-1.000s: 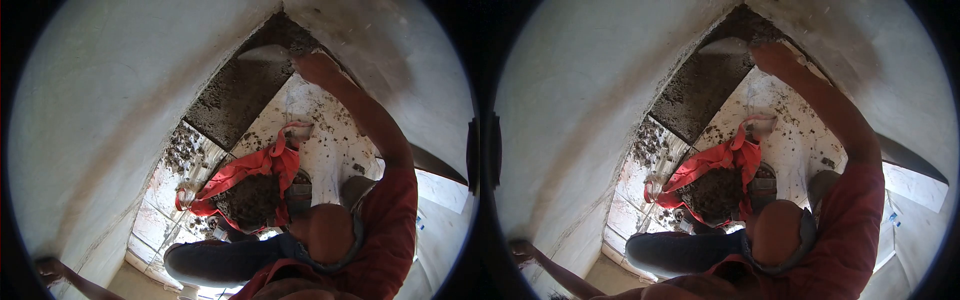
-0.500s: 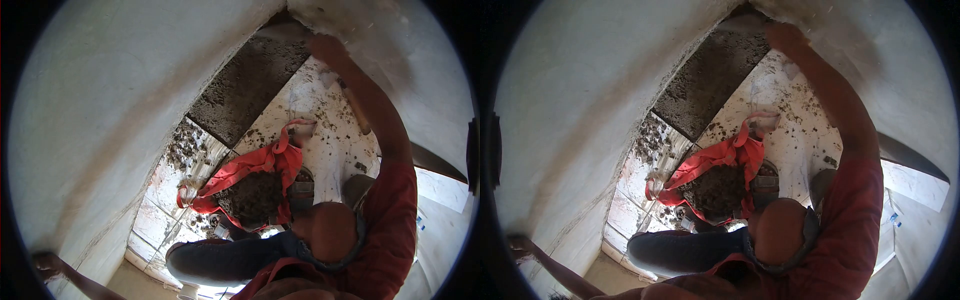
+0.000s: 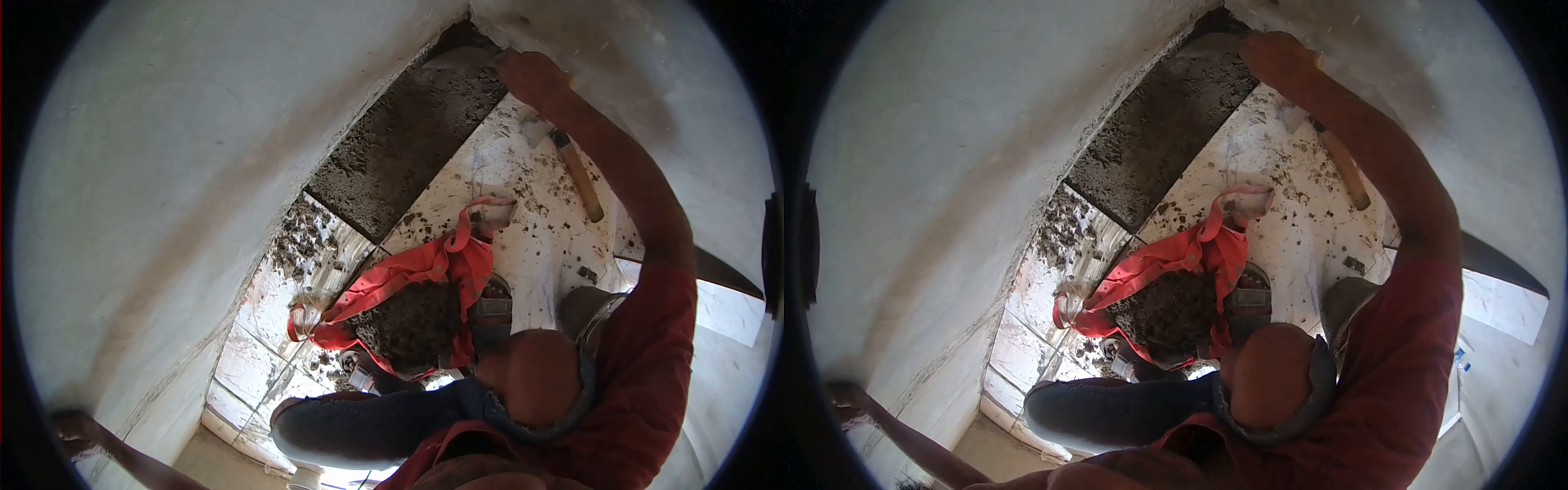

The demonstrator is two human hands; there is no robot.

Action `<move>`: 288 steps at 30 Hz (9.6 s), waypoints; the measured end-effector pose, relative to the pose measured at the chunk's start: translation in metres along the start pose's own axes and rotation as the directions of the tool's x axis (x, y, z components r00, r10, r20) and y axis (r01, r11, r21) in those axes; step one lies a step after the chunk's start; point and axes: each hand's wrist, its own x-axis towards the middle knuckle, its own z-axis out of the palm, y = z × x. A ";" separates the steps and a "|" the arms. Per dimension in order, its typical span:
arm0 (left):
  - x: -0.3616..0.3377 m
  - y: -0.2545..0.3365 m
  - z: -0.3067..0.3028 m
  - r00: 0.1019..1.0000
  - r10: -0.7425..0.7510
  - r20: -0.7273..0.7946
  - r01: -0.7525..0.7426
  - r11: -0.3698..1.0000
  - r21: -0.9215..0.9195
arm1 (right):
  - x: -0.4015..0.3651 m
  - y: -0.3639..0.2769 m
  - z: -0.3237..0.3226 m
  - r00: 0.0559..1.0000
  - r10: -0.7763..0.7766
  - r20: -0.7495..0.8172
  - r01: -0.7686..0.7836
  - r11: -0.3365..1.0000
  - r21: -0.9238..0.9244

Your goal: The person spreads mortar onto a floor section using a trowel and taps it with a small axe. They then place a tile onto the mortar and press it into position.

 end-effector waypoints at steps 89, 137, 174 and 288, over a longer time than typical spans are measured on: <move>-0.013 -0.013 0.000 0.990 -0.100 0.097 0.106 0.992 -0.062 | -0.063 -0.105 0.055 0.932 0.300 0.202 -0.120 -0.270 0.955; -0.018 -0.070 0.009 0.999 0.011 -0.051 0.004 0.959 0.283 | -0.024 -0.092 0.077 0.796 0.354 0.492 -0.317 -0.449 0.835; -0.006 0.001 0.007 0.999 0.004 -0.051 -0.011 0.990 -0.139 | -0.047 0.006 0.023 0.859 -0.402 0.317 0.157 0.797 0.583; 0.004 0.015 -0.004 0.997 -0.019 -0.073 0.016 0.999 -0.034 | -0.035 -0.050 0.069 0.962 0.267 0.056 -0.271 0.908 0.320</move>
